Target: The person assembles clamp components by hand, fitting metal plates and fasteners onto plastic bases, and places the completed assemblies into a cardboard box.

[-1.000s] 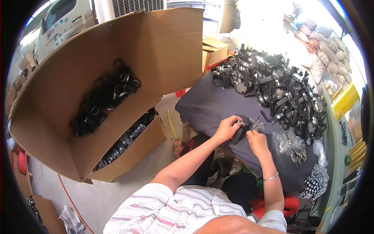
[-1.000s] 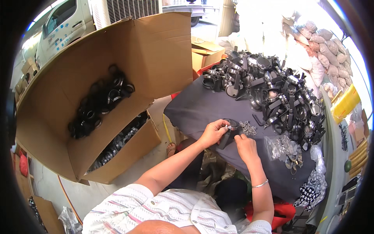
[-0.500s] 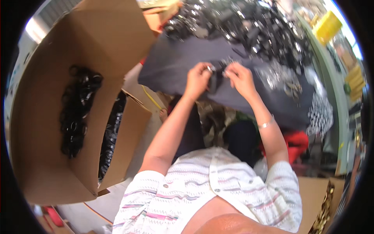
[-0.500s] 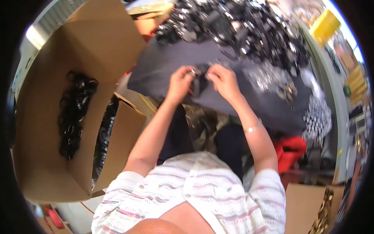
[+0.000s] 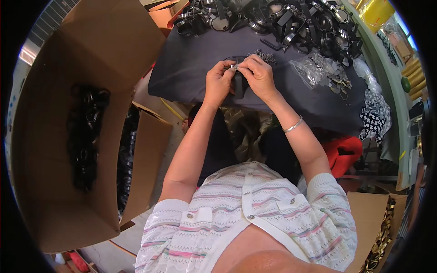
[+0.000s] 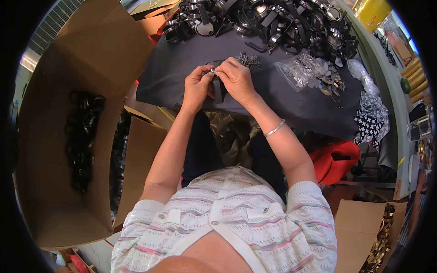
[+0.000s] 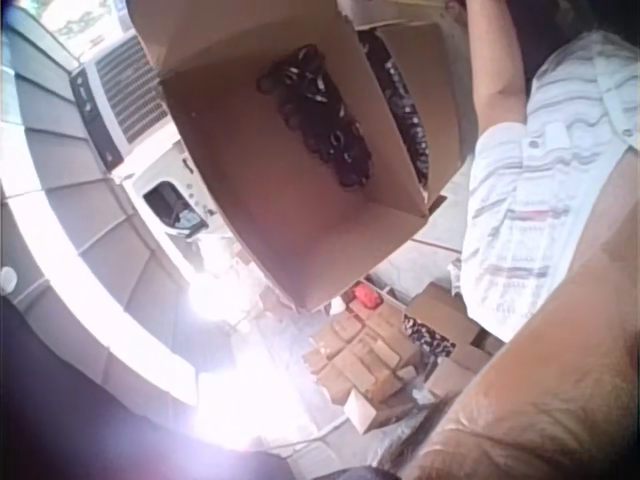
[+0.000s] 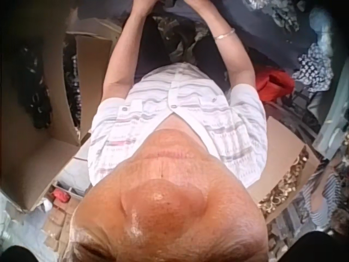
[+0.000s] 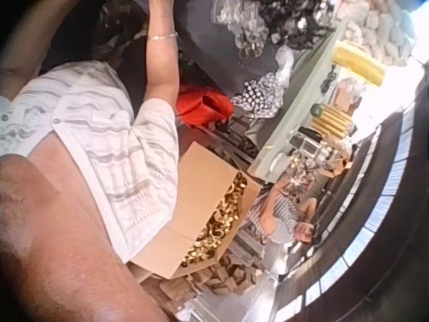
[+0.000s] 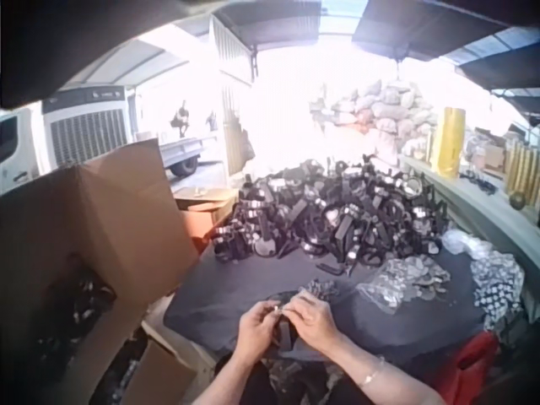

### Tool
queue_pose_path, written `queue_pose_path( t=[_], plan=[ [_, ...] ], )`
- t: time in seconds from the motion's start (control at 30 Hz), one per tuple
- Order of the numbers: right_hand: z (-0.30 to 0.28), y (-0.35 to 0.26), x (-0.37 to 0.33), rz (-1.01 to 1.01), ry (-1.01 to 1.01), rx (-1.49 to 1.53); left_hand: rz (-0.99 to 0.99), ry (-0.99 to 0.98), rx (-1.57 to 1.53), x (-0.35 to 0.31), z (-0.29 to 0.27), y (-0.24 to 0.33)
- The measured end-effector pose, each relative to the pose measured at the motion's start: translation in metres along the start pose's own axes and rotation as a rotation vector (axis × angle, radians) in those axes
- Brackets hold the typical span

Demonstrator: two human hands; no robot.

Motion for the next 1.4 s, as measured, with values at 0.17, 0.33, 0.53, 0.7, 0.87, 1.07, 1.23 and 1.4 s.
queue_pose_path(
  t=[0.17,0.33,0.53,0.7,0.87,1.07,1.23,1.4],
  plan=[
    [-0.007,-0.003,0.001,-0.009,0.022,-0.039,0.007,-0.002,-0.065,0.002,0.006,0.0],
    [0.001,-0.001,0.003,-0.002,0.021,0.02,0.071,0.016,0.029,-0.001,0.0,-0.003],
    [-0.01,-0.002,-0.003,0.113,0.021,0.008,0.049,0.048,0.035,0.001,0.006,-0.004],
    [-0.06,0.001,-0.024,0.115,0.062,-0.316,0.027,0.044,0.065,-0.002,0.002,-0.006],
    [-0.144,0.028,-0.033,0.286,-0.039,-0.821,0.018,0.032,0.068,0.002,0.003,-0.002],
    [-0.174,0.055,-0.03,0.268,-0.231,-1.125,0.039,0.05,0.073,0.014,0.004,-0.004],
    [-0.147,0.051,-0.031,-0.039,-0.443,-1.276,0.235,0.072,0.317,0.005,-0.015,0.005],
    [-0.16,0.032,-0.045,-0.21,-0.609,-1.427,0.086,0.017,-0.009,-0.003,0.009,-0.011]
  ],
)
Point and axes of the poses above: each hand's wrist, its own x-axis towards the middle knuckle, its own z-axis out of the palm, y = z × x, the point moved 3 cm from there along x, towards the middle knuckle, and after that the axes turned 7 degrees about z, right-handed, at the moved point
